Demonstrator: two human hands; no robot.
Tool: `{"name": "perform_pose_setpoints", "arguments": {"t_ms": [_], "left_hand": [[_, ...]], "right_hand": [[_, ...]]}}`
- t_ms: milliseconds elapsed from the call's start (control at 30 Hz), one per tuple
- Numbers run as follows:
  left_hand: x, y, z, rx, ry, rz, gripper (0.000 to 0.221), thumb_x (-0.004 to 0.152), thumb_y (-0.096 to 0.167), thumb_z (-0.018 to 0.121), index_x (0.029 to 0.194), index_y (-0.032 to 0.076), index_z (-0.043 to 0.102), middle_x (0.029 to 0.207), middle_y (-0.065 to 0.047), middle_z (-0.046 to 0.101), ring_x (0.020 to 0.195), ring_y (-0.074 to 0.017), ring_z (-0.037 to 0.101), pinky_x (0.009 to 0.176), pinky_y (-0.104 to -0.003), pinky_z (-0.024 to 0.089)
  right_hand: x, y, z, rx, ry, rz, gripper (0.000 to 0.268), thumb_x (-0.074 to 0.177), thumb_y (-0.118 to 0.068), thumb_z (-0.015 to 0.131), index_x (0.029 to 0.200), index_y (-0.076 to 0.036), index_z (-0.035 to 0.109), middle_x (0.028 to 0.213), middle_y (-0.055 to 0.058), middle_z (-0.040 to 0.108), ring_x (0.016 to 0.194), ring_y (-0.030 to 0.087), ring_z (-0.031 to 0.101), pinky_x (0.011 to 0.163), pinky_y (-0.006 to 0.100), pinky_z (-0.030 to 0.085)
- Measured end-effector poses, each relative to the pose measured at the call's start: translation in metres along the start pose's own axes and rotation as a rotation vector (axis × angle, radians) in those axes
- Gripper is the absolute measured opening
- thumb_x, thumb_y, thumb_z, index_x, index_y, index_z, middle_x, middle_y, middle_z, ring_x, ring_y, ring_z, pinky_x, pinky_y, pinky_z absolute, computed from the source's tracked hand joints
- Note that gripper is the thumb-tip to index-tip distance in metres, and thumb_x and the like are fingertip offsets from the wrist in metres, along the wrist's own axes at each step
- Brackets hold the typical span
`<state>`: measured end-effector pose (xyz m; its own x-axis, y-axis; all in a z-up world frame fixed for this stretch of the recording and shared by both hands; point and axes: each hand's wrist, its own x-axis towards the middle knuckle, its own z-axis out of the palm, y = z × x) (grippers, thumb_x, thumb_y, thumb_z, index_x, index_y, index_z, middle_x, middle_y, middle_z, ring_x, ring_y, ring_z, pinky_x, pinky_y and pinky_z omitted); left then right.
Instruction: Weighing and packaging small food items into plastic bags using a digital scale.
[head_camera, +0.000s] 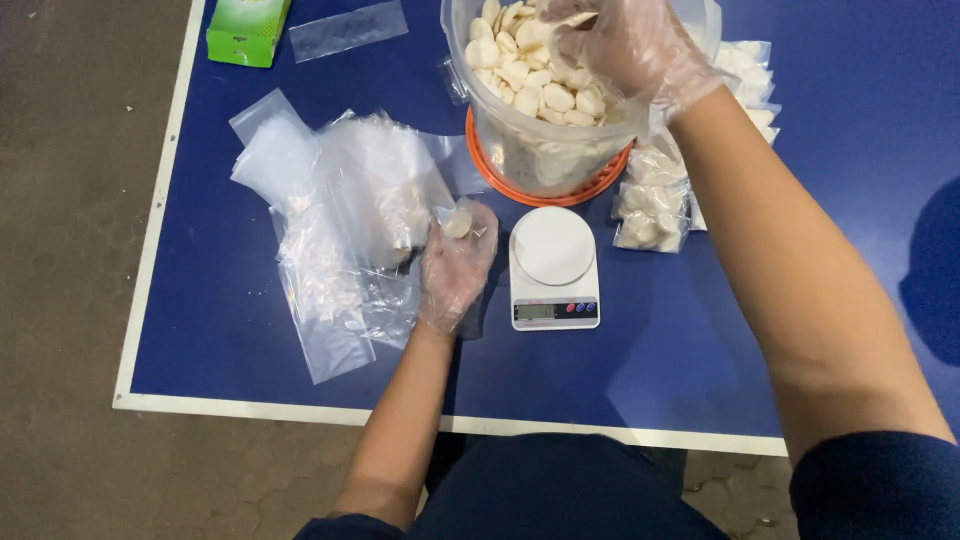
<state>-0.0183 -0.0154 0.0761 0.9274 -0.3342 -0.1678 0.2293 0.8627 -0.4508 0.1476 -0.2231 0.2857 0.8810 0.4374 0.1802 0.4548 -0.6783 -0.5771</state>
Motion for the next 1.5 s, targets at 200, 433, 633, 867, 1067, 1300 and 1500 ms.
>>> {"name": "perform_pose_setpoints", "arguments": {"t_ms": [200,433,633,867,1067,1300,1500], "left_hand": [[-0.001,-0.002,0.003,0.074,0.004,0.031,0.046,0.087,0.014,0.081,0.123,-0.003,0.058,0.118,-0.017,0.061,0.121,-0.0287,0.057,0.118,-0.038,0.044],[0.006,0.002,0.009,0.02,0.089,-0.025,0.033,0.089,0.018,0.076,0.115,0.002,0.063,0.111,-0.012,0.067,0.118,-0.0245,0.06,0.118,-0.038,0.045],[0.011,0.023,-0.012,0.329,0.122,-0.015,0.037,0.101,0.044,0.059,0.113,0.01,0.07,0.115,-0.007,0.073,0.12,-0.0246,0.062,0.12,-0.042,0.043],[0.014,0.02,-0.017,0.408,0.075,-0.002,0.045,0.105,0.05,0.05,0.116,0.012,0.071,0.123,-0.007,0.072,0.122,-0.0247,0.062,0.119,-0.042,0.042],[0.023,0.04,-0.049,0.387,0.158,0.015,0.05,0.106,0.051,0.046,0.134,0.013,0.063,0.137,-0.01,0.065,0.125,-0.0284,0.061,0.115,-0.045,0.046],[0.024,0.04,-0.049,0.399,0.173,0.026,0.048,0.105,0.051,0.049,0.136,0.016,0.062,0.139,-0.008,0.064,0.127,-0.0274,0.059,0.116,-0.044,0.045],[0.021,0.041,-0.049,0.306,0.174,0.034,0.047,0.105,0.046,0.052,0.133,0.011,0.063,0.131,-0.013,0.067,0.114,-0.0268,0.065,0.099,-0.038,0.056]], "right_hand": [[-0.051,-0.025,0.008,0.149,0.313,-0.266,0.024,0.094,0.011,0.082,0.116,0.009,0.073,0.098,0.021,0.078,0.091,0.024,0.078,0.085,0.029,0.067],[-0.114,-0.049,0.081,0.374,0.521,-0.474,0.013,0.097,0.003,0.074,0.107,-0.001,0.068,0.097,0.014,0.074,0.084,0.026,0.075,0.078,0.036,0.064],[-0.13,-0.037,0.141,0.334,0.551,-0.576,0.004,0.09,-0.002,0.076,0.093,-0.005,0.077,0.088,0.009,0.077,0.081,0.031,0.074,0.075,0.041,0.059],[-0.129,-0.053,0.138,0.246,0.483,-0.581,0.006,0.087,0.005,0.073,0.093,0.002,0.075,0.084,0.02,0.071,0.078,0.04,0.068,0.067,0.047,0.057],[-0.126,-0.035,0.144,0.121,0.385,-0.554,0.007,0.088,0.001,0.072,0.093,-0.003,0.075,0.082,0.012,0.07,0.076,0.034,0.065,0.065,0.041,0.055],[-0.12,-0.069,0.123,-0.04,0.288,-0.615,0.014,0.079,0.009,0.069,0.073,-0.003,0.065,0.065,0.013,0.058,0.064,0.038,0.057,0.052,0.043,0.048],[-0.123,-0.032,0.155,-0.039,0.295,-0.554,0.014,0.087,-0.007,0.076,0.1,-0.006,0.073,0.085,0.014,0.067,0.082,0.032,0.063,0.073,0.042,0.053]]}}
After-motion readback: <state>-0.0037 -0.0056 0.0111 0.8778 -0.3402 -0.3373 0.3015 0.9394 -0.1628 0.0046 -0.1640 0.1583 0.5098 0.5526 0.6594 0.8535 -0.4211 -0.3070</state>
